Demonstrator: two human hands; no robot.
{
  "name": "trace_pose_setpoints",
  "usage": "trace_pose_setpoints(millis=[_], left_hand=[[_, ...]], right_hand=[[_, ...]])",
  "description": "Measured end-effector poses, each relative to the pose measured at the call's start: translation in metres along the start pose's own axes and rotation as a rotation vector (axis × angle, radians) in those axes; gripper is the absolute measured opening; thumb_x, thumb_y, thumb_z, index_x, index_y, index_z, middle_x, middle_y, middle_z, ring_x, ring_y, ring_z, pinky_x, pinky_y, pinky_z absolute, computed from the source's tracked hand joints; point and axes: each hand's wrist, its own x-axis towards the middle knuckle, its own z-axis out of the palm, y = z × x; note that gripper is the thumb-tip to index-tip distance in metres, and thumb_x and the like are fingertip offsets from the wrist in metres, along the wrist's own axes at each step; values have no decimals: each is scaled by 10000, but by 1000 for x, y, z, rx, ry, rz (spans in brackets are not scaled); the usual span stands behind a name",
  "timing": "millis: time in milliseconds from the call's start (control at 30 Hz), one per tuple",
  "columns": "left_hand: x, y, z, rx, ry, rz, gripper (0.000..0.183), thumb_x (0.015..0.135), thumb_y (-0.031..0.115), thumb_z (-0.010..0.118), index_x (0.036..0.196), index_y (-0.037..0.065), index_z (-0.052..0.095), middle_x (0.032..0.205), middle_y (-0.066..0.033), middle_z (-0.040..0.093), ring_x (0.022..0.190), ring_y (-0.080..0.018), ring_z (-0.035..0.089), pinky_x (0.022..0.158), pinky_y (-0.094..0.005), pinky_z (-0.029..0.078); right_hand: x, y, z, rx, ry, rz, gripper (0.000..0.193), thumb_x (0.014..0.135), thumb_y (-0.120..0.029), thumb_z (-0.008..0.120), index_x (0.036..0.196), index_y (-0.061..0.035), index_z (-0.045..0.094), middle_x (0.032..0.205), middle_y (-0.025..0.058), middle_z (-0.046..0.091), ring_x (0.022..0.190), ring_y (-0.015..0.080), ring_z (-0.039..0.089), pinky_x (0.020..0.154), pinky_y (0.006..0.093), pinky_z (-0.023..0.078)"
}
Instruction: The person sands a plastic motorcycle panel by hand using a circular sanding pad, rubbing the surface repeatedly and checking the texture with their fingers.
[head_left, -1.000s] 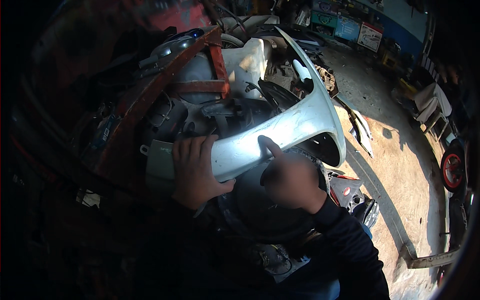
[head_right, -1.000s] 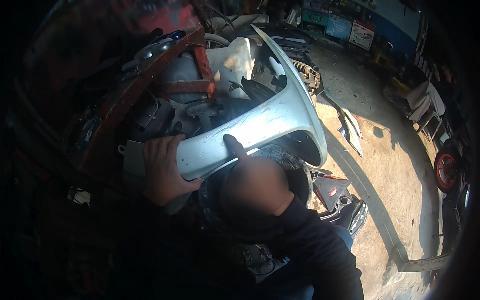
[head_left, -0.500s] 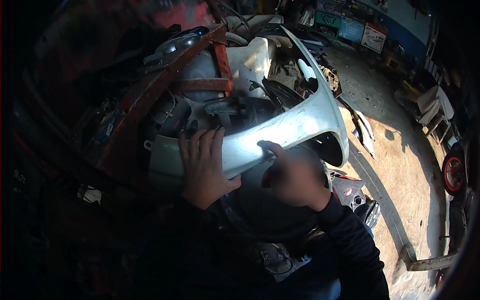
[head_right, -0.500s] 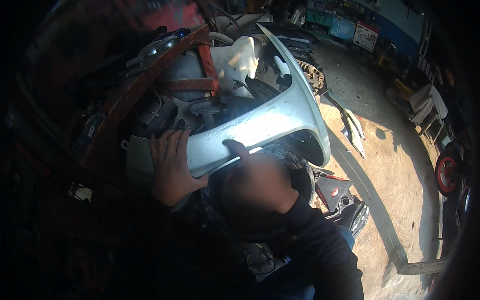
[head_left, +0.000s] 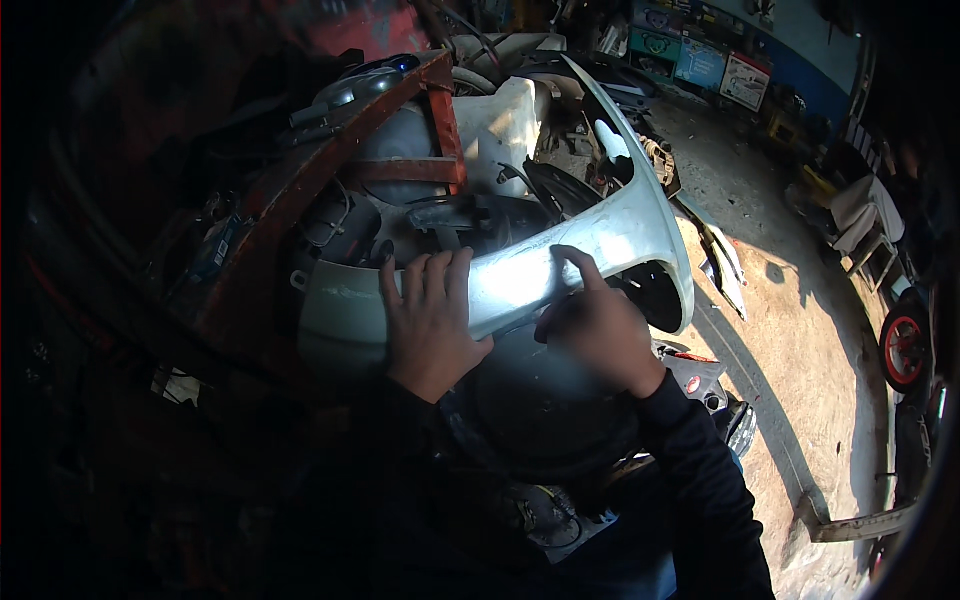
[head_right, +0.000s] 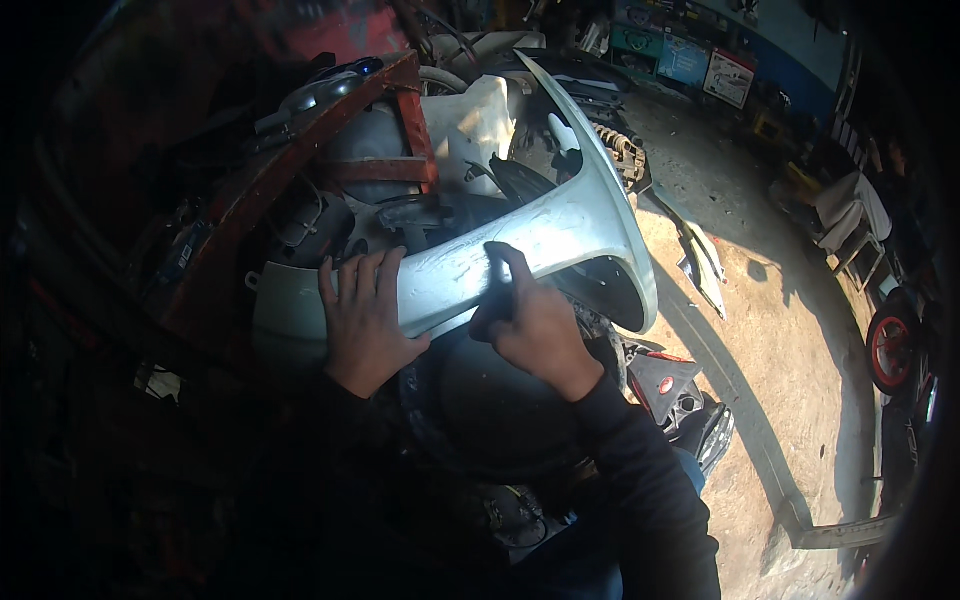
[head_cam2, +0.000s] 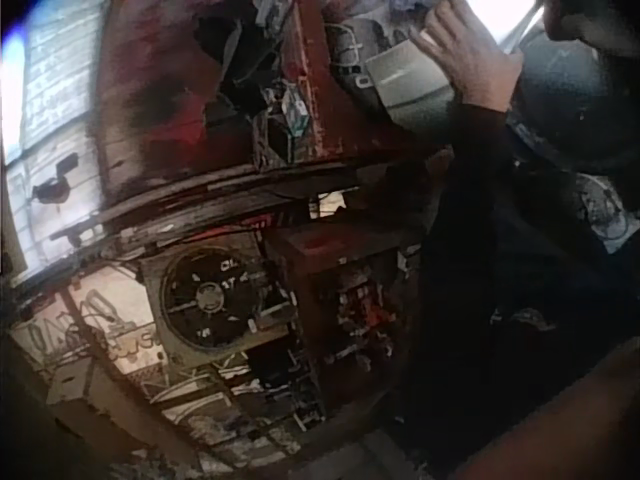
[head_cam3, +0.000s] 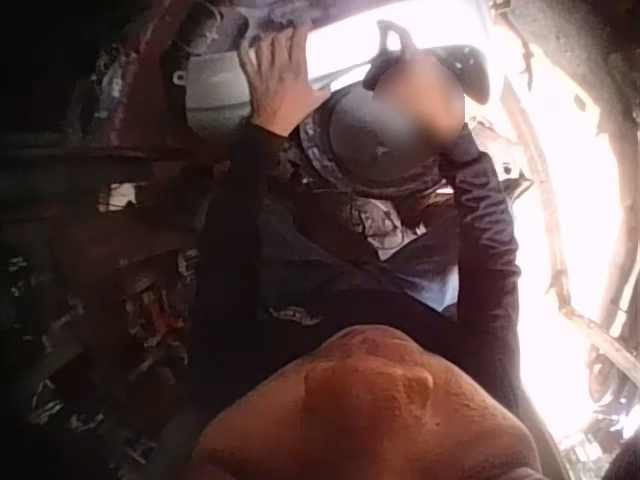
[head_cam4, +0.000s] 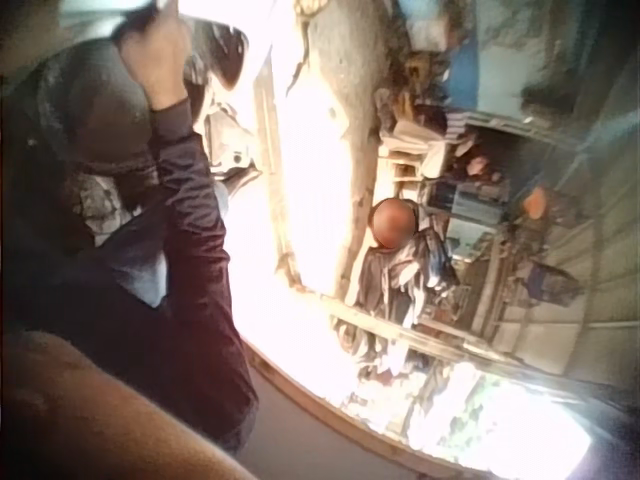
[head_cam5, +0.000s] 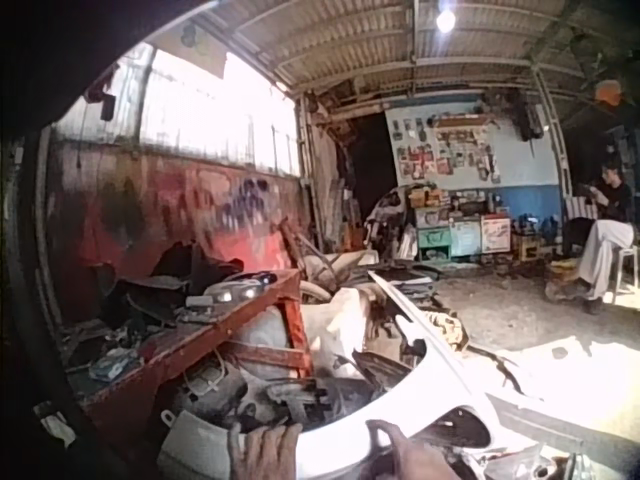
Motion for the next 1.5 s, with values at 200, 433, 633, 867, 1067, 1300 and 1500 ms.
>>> trace_pose_setpoints(millis=[200,433,633,867,1067,1300,1500], left_hand=[[2,3,2,7,14,-5,892,582,324,878,1351,90,493,1254,-81,523,1244,-259,472,1159,-558,224],[5,0,-1,-27,-8,10,958,536,320,899,1366,90,477,1237,-84,516,1201,-260,469,1107,-506,251],[6,10,-1,-23,-29,3,935,540,303,901,1357,88,500,1205,-81,520,1185,-263,469,1082,-487,258],[11,24,1,-60,-30,-9,894,536,225,871,1346,84,520,1188,-95,526,1171,-269,482,1053,-470,276],[15,31,-5,-82,-34,-13,876,542,213,848,1343,81,520,1168,-95,529,1142,-272,492,1043,-476,288],[18,36,0,-53,-15,-5,865,556,259,860,1330,80,518,1134,-101,535,1122,-283,501,1032,-495,301],[13,34,0,-48,-25,5,863,553,239,864,1325,82,511,1142,-93,537,1121,-276,500,1037,-477,298]], right_hand=[[-10,3,16,-77,-128,-177,769,728,6,658,1450,-87,407,870,92,759,846,341,723,813,418,543],[-6,-4,-22,-234,318,-263,371,742,82,603,1096,5,685,978,147,721,866,323,702,791,356,566],[1,17,34,-674,392,-599,447,747,22,636,1192,-12,652,1267,147,643,1158,335,605,955,432,511],[0,17,48,-887,451,-510,443,814,11,578,1254,17,625,1319,180,629,1190,353,603,979,439,500],[9,30,26,-925,502,-412,490,797,-33,597,1272,84,589,1314,229,609,1237,393,567,1018,457,477],[12,49,2,-990,421,-277,534,828,-104,607,1307,125,544,1381,301,536,1312,413,521,1096,450,421],[5,49,9,-934,409,-432,513,842,-88,590,1318,98,544,1354,251,571,1288,403,540,1052,452,467]])
